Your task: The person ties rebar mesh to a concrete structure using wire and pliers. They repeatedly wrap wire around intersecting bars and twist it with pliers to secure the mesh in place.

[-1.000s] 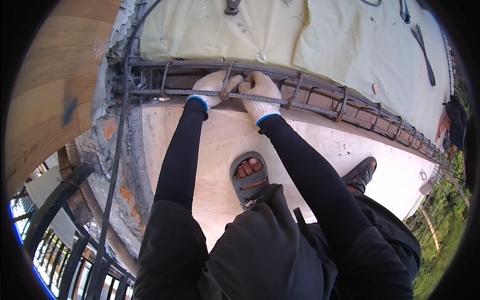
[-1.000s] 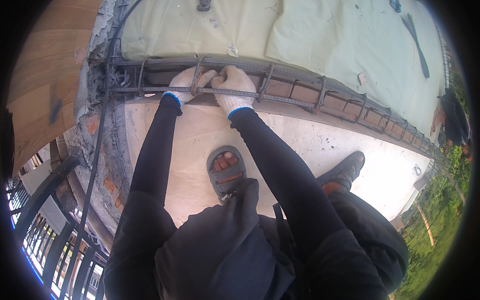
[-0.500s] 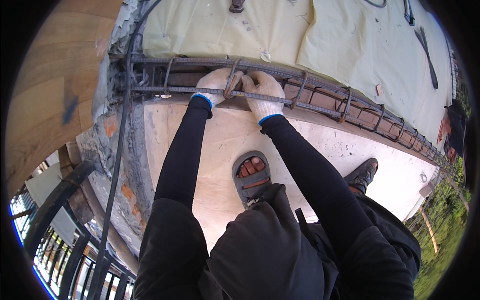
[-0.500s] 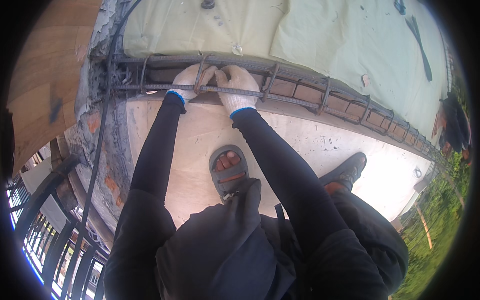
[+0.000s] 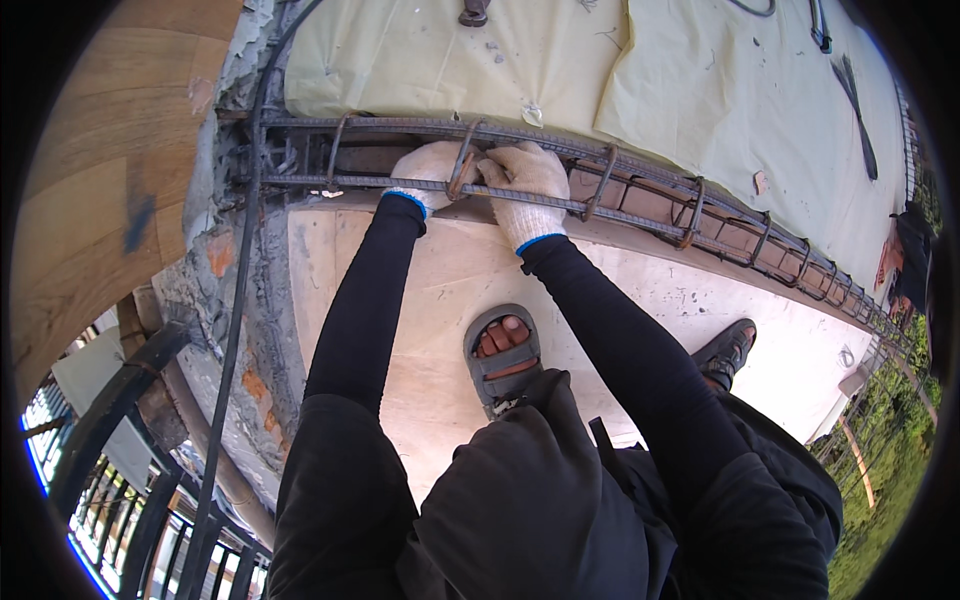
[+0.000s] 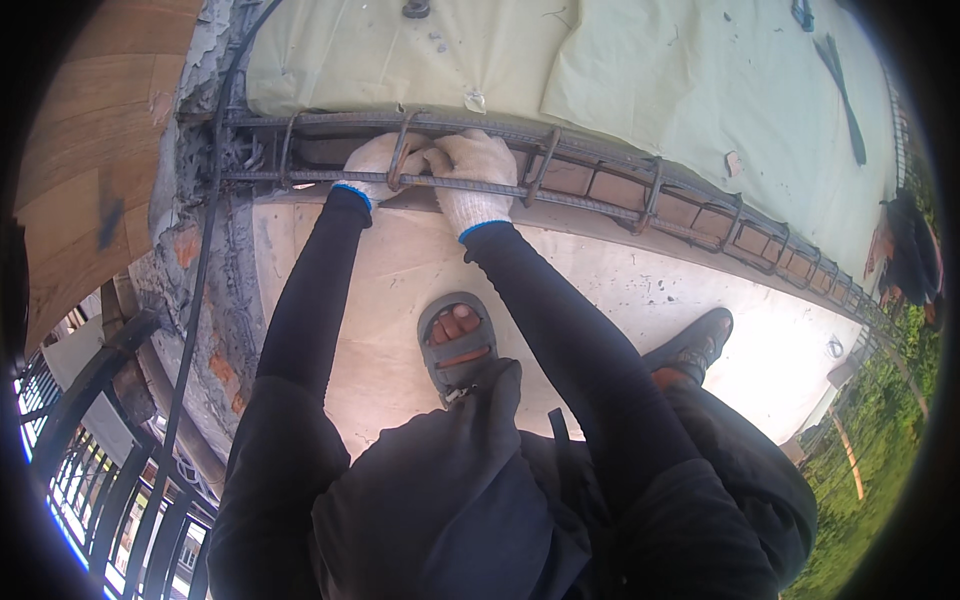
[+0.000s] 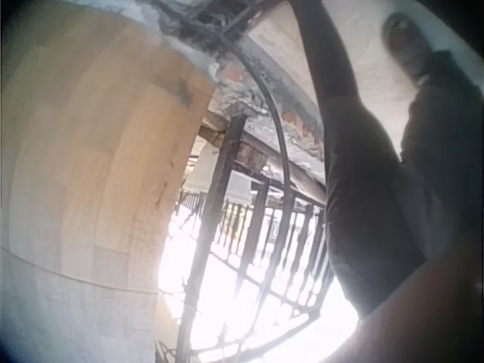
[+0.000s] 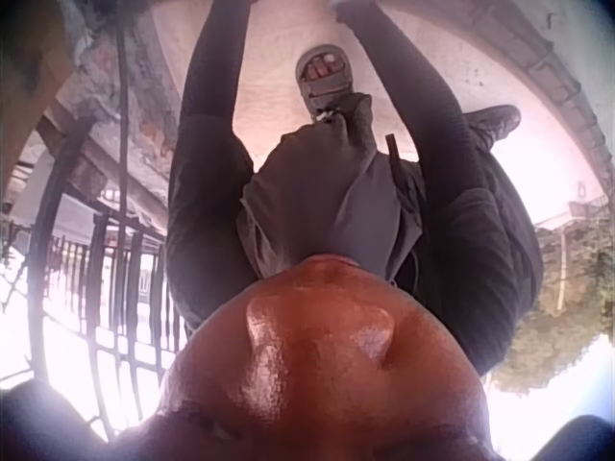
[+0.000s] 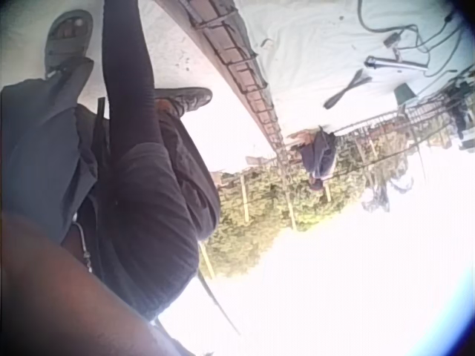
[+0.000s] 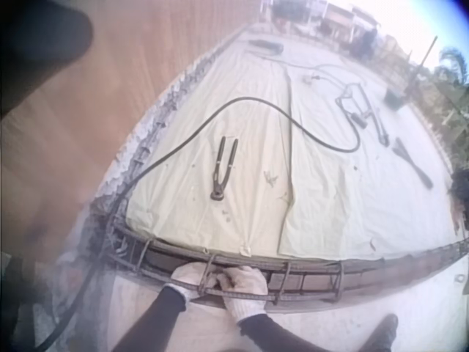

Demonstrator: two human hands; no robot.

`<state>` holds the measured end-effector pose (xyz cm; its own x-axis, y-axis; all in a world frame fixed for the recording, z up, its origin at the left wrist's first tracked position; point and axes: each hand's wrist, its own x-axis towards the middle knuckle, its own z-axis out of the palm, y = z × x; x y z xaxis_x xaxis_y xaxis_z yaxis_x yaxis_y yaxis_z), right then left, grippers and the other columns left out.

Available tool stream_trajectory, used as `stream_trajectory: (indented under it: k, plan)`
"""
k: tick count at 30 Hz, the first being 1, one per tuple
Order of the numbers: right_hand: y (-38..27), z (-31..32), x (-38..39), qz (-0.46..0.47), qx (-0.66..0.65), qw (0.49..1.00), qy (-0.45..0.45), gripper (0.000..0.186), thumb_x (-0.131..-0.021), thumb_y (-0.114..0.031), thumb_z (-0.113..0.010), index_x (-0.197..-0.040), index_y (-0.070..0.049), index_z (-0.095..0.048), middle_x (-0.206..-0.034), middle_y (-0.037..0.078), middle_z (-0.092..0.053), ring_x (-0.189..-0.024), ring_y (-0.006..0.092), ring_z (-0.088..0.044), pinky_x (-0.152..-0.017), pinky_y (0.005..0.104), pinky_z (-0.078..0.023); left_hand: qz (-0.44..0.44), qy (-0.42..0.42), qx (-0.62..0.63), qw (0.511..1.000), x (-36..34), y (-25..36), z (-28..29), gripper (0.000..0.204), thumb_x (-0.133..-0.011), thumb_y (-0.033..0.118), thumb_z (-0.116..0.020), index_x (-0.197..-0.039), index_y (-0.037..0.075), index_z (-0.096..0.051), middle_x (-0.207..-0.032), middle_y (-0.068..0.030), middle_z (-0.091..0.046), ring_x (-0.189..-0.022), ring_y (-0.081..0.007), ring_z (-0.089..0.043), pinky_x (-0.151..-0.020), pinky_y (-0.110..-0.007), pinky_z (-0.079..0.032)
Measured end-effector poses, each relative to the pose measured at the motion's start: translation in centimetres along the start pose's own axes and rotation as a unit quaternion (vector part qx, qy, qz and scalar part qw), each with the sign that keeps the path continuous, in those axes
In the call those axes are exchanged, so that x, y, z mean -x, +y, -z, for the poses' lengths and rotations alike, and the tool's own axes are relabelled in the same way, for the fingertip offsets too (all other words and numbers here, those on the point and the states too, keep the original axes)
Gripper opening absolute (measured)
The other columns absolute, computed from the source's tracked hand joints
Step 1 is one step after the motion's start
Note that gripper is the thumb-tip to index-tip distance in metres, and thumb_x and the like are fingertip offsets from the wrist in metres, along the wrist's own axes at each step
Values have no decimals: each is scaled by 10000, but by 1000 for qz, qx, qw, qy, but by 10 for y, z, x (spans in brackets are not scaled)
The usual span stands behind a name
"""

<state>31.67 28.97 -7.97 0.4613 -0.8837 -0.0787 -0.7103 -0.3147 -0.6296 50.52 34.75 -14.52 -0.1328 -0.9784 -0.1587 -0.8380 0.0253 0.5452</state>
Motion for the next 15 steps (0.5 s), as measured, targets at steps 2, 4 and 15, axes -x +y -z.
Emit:
stream_trajectory:
  k: [2, 4, 15]
  plan:
    - [0, 4, 0, 11, 0, 1000, -10, 208, -951, -297, -751, -984, -123, -860, -1044, 136, -779, -1049, 406, -696, -960, 510, -547, 0, -15, -11, 1000, -2, -1, -1, 235, -940, 273, -677, -1061, 99, -779, -1079, -230, -795, -1016, -458, -757, -875, -540, -633]
    - [2, -2, 1, 20, -21, 1000, -9, 202, -956, -287, -743, -976, -120, -854, -1055, 131, -775, -1057, 403, -697, -955, 516, -549, 9, -20, -14, 1000, -1, -2, 1, 250, -943, 297, -678, -1053, 100, -784, -1081, -229, -795, -1021, -458, -753, -883, -539, -629]
    - [10, -8, 0, 15, -56, 998, -31, 199, -1006, -242, -707, -1055, -69, -791, -1069, 193, -766, -1037, 431, -730, -903, 526, -575, 166, 9, 58, 984, -5, 17, 21, 461, -947, 481, -706, -1049, 46, -823, -1091, -259, -785, -1025, -487, -737, -907, -563, -593]
